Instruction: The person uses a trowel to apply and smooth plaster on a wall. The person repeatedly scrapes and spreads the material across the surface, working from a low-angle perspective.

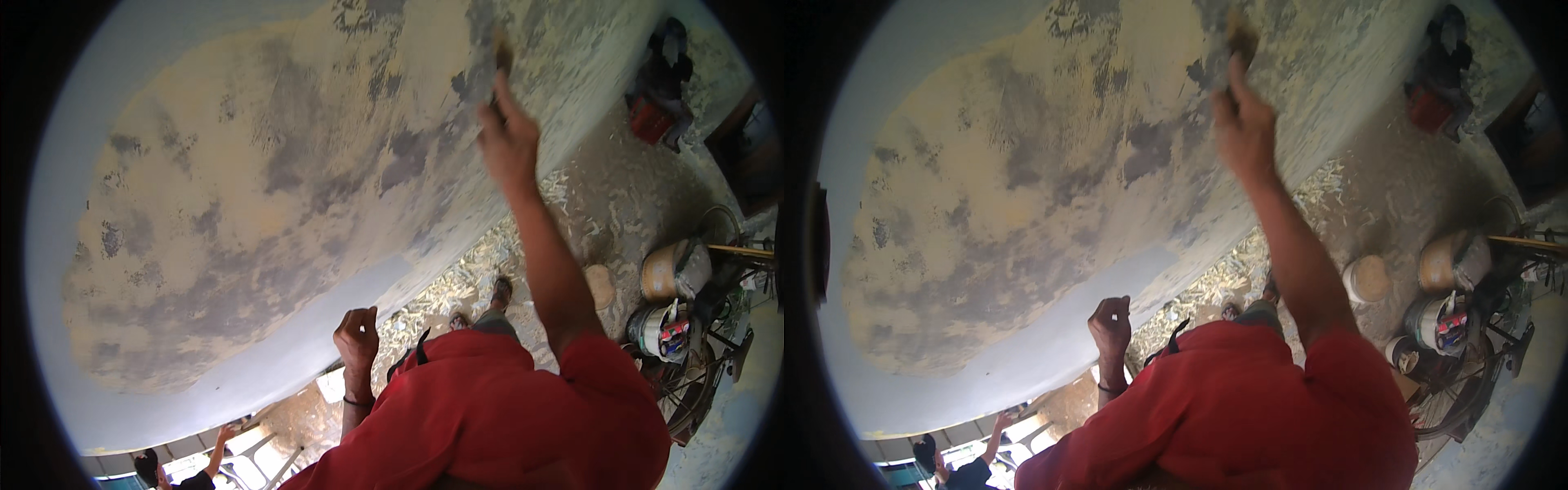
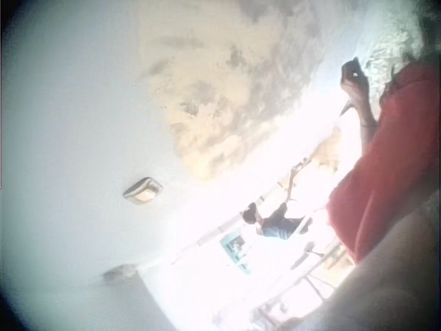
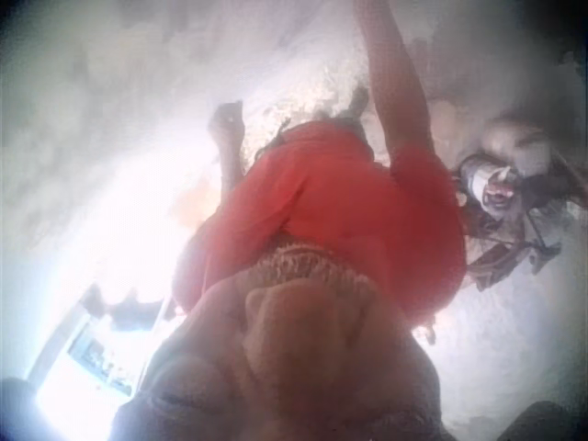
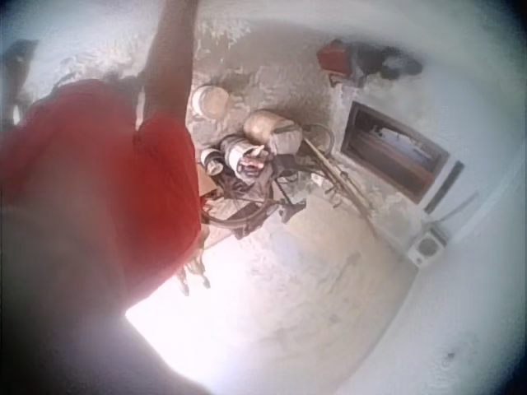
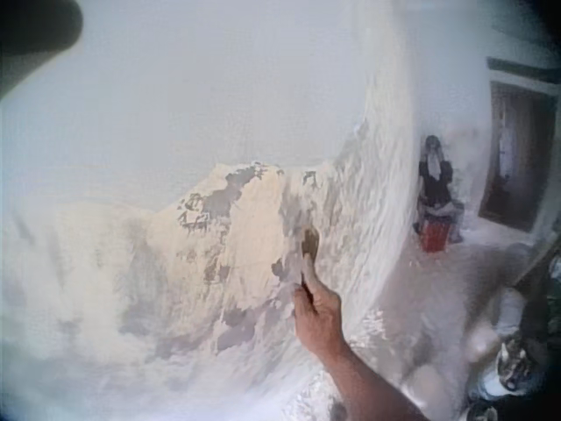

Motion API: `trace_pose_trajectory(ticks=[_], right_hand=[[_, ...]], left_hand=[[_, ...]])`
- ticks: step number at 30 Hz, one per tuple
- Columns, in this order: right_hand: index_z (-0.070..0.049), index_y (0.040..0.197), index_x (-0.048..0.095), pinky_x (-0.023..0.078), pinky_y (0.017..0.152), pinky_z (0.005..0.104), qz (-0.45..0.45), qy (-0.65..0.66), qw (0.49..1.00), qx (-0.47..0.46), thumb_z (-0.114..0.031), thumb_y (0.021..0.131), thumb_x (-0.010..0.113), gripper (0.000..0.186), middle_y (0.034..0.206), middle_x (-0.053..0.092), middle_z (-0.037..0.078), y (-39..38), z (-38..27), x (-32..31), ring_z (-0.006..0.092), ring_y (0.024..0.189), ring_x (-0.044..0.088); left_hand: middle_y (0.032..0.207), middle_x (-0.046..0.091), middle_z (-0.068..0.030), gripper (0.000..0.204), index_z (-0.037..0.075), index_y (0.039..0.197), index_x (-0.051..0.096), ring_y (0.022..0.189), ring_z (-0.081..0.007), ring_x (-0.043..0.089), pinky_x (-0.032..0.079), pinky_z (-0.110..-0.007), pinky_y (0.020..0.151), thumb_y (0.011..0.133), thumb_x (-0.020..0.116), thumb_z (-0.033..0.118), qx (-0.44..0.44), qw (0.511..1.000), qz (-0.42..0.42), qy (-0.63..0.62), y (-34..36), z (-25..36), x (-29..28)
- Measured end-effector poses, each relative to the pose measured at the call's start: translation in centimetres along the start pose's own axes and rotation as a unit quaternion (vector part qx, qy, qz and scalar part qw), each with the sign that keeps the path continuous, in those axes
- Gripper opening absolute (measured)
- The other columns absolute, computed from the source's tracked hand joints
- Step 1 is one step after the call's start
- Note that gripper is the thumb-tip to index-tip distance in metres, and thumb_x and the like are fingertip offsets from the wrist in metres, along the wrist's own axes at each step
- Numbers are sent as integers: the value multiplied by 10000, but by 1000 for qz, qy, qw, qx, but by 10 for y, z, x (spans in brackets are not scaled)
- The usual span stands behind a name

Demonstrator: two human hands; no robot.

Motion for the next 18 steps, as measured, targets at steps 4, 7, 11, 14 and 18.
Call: trace_pose_trajectory(ticks=[4,7,11,14,18], right_hand=[[-36,1614,361,503,607,398,-77,-52,984,-154,-27,981,611,681,848,533,190,-152,-3,67,343,685,590],[-25,1610,365,508,611,410,-38,-76,977,-196,-32,996,594,656,890,545,195,-129,-10,71,343,696,597],[33,1580,401,460,601,323,46,-52,971,-227,-96,1065,542,550,820,568,54,17,-48,33,156,673,530],[0,1595,389,414,553,270,22,41,998,-51,-132,1074,551,561,739,501,-22,87,-76,-23,79,613,443],[-3,1596,389,460,643,306,-19,-56,997,-57,-146,1073,556,567,821,539,47,57,-46,-22,112,702,479]], left_hand=[[923,738,-154,110,31,973,730,813,-345,725,572,-416,706,868,746,0,16,1000,8,-5,7,5,8],[842,735,-133,70,53,940,740,711,-296,731,561,-381,637,878,761,28,1,999,-5,-32,12,8,10],[826,738,-129,49,61,920,738,679,-271,736,553,-364,611,884,767,48,10,1000,3,-6,4,-3,4],[839,741,-131,46,63,919,738,695,-273,745,555,-367,612,884,767,59,21,1000,5,-6,-1,-5,11],[845,743,-129,58,68,920,741,700,-287,746,560,-384,614,878,775,89,9,1000,-2,1,-7,-2,21]])
Point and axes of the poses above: each hand's wrist, its own y-axis towards the middle knuckle, its own x-axis out of the palm, z = x × y, the point moved 4 cm from there along y, towards the middle knuckle
